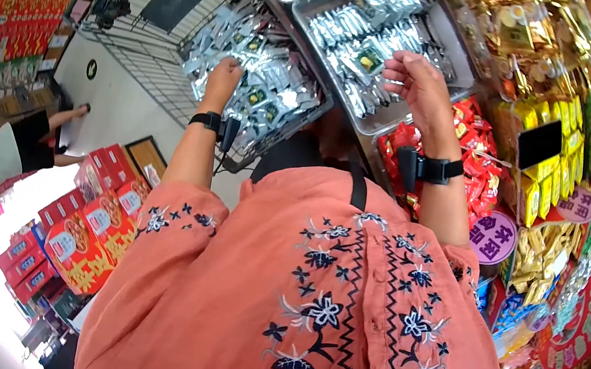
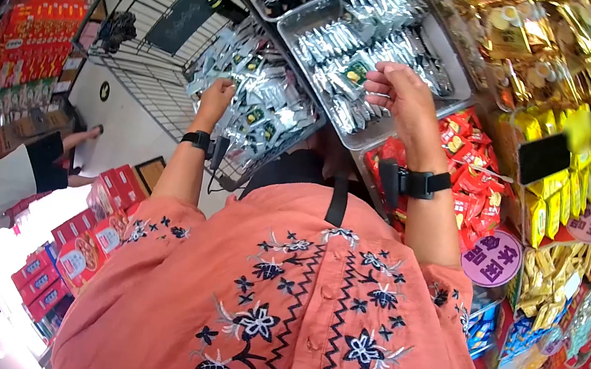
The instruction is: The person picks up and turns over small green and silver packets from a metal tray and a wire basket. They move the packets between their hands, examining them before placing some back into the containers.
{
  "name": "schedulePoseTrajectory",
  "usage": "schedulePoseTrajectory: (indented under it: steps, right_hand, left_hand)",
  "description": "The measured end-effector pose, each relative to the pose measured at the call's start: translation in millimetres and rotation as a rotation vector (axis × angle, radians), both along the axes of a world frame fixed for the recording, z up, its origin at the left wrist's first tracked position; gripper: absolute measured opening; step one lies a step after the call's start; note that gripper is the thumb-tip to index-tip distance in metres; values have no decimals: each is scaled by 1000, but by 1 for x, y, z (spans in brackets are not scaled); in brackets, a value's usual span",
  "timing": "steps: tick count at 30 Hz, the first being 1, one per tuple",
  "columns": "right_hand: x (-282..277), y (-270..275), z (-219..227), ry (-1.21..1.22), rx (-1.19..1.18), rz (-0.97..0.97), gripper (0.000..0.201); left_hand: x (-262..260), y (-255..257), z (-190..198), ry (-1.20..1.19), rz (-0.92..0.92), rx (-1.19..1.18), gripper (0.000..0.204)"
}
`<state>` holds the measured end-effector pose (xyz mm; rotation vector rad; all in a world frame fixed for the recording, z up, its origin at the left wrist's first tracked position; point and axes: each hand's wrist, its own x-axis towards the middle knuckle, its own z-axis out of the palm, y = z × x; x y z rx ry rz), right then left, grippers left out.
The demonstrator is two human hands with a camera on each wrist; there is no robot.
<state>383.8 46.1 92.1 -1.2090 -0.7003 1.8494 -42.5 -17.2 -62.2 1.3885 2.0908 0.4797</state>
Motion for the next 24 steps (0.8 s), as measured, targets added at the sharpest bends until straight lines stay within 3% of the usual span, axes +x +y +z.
schedulePoseTrajectory:
  steps: [5, 8, 11, 24]
  right_hand:
    - [-28, 0, 12, -21, -4, 182, 32]
    - [-43, -2, 14, -32, -28, 229, 30]
    - [-52, -3, 8, -33, -62, 263, 29]
    - [-88, -10, -3, -74, -173, 331, 27]
  left_hand:
    - [-8, -36, -64, 40, -111, -206, 38]
    - [2, -43, -75, 139, -146, -335, 41]
    - [0, -42, -107, 144, -237, -327, 38]
    - [27, -43, -105, 452, -393, -355, 27]
